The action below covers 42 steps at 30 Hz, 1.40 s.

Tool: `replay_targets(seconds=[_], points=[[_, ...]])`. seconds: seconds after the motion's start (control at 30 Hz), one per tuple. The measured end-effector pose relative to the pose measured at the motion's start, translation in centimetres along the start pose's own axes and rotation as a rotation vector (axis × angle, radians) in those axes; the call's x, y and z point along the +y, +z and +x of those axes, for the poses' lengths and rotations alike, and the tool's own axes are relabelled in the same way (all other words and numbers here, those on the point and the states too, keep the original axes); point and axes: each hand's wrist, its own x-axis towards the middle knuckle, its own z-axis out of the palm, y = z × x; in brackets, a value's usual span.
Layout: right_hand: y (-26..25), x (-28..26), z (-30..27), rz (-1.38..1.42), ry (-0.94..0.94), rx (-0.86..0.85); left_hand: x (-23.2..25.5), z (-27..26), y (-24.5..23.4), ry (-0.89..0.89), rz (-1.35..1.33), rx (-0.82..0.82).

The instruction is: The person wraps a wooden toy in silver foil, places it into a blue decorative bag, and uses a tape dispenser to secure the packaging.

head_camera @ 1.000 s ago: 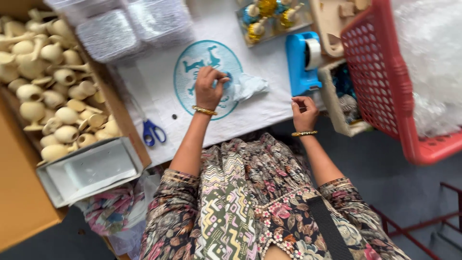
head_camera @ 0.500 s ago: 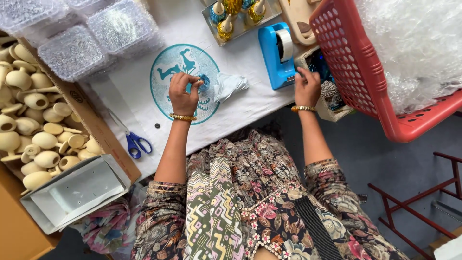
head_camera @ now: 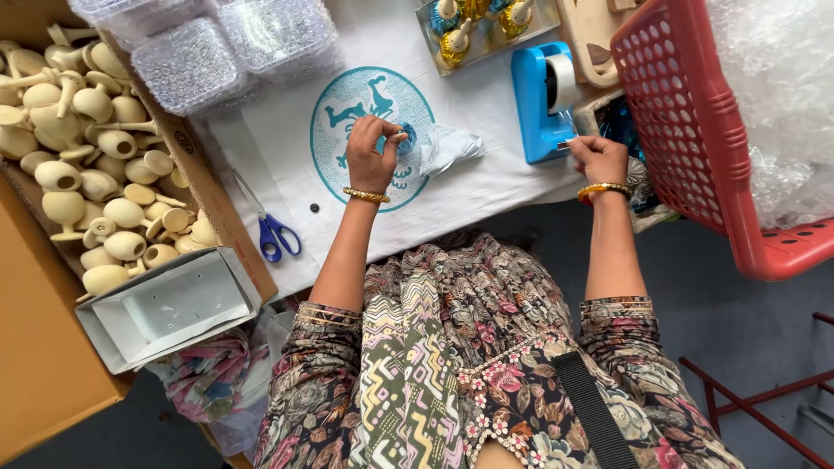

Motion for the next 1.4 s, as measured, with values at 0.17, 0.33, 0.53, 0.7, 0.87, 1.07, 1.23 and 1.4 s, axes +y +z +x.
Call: replay_targets(seconds=[0.17, 0.33, 0.53, 0.7, 0.87, 1.07, 1.23, 1.4], points=[[-0.1, 2.2, -0.2, 0.069, -0.058, -0.017, -0.1, 0.0, 0.0, 0.007, -0.001, -0.008], [0.4, 2.5, -0.6, 0.083, -0.064, 0.033, -0.1, 0.0, -0.1, 0.012, 0.008, -0.010], [0.7, 5.0, 0.6, 0.100, -0.037, 0.098, -0.2, -0.2, 0.0, -0.001, 0.016, -0.010], [1.6, 7.0, 1.9, -0.107, -0.110, 0.259, -0.3, -0.1, 0.1, -0.002, 0.021, -0.008], [6.3, 7.7, -2.3, -0.175, -0.322, 0.184, -0.2, -0.2, -0.2, -0.004, -0.014, 0.006], [15.7, -3.4, -7.9, -0.234, -0.498, -0.326, -0.7, -0.1, 0.0, 0.011, -0.017, -0.019], [20.5, -11.0, -9.0, -0.254, -0.687, -0.485, -0.6, -0.2, -0.1, 0.011, -0.020, -0.015], [22.2, -12.1, -8.6, -0.336, -0.762, -0.486, -0.6, -0.2, 0.1, -0.001, -0.047, -0.013]])
